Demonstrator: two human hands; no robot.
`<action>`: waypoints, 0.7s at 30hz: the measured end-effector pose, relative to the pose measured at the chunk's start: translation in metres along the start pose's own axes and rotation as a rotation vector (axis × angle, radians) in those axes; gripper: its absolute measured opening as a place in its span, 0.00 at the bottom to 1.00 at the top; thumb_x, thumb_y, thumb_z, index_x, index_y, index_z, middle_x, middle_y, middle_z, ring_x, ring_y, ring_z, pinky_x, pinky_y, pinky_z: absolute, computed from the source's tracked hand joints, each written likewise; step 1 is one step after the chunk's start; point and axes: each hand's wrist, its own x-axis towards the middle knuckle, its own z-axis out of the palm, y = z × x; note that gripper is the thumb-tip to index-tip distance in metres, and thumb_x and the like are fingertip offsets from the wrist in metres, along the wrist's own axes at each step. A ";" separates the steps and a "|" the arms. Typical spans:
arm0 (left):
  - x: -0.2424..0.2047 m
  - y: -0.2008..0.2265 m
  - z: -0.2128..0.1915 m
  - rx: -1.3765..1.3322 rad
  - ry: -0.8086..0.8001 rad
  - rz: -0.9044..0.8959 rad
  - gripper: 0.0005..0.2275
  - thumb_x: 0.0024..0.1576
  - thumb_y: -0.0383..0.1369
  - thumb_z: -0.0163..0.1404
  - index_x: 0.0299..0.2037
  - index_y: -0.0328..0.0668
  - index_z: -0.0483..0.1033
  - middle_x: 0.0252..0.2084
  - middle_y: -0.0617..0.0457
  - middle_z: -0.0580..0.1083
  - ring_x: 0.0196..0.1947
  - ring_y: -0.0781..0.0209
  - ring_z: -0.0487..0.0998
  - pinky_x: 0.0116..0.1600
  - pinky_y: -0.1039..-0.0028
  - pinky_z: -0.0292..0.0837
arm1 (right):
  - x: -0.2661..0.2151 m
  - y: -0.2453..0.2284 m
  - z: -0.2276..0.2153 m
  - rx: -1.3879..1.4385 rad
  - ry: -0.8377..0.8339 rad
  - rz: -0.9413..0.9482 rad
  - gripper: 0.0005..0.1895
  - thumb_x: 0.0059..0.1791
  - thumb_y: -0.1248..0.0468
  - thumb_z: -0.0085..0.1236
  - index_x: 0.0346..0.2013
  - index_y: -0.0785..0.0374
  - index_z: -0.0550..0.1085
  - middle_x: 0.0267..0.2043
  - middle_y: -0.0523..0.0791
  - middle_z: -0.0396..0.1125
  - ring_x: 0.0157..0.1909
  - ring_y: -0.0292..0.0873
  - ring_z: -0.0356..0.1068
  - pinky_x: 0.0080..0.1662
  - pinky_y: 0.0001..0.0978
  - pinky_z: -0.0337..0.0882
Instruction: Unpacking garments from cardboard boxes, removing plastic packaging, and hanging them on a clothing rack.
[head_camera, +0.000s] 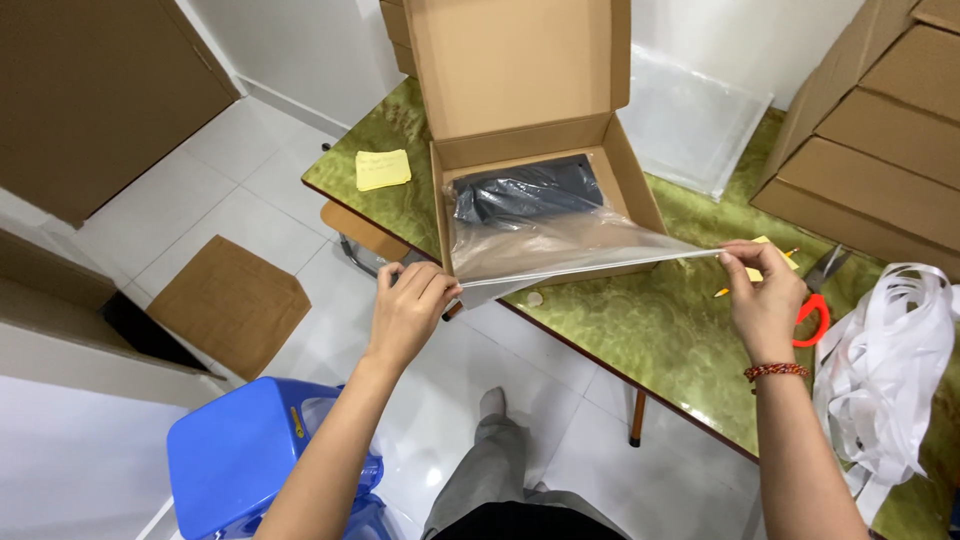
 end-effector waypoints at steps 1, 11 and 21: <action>-0.003 0.000 0.001 0.003 -0.003 -0.002 0.08 0.67 0.32 0.57 0.35 0.48 0.75 0.37 0.60 0.75 0.41 0.62 0.77 0.52 0.64 0.59 | 0.002 -0.002 0.001 0.003 -0.003 0.001 0.04 0.60 0.72 0.62 0.45 0.61 0.78 0.52 0.44 0.77 0.50 0.38 0.75 0.39 0.28 0.69; 0.002 0.045 0.040 -0.069 -0.211 0.115 0.28 0.55 0.14 0.45 0.62 0.57 0.72 0.47 0.53 0.73 0.33 0.57 0.76 0.52 0.60 0.61 | 0.002 -0.003 -0.003 0.258 -0.069 0.211 0.01 0.60 0.70 0.60 0.47 0.64 0.78 0.45 0.46 0.74 0.49 0.39 0.79 0.39 0.28 0.81; 0.016 0.047 0.044 -0.027 -0.173 0.183 0.18 0.65 0.25 0.46 0.56 0.72 0.73 0.30 0.58 0.61 0.29 0.61 0.69 0.45 0.72 0.68 | 0.007 0.023 -0.002 0.323 -0.039 0.129 0.03 0.61 0.72 0.60 0.50 0.66 0.78 0.58 0.51 0.70 0.48 0.48 0.78 0.42 0.37 0.79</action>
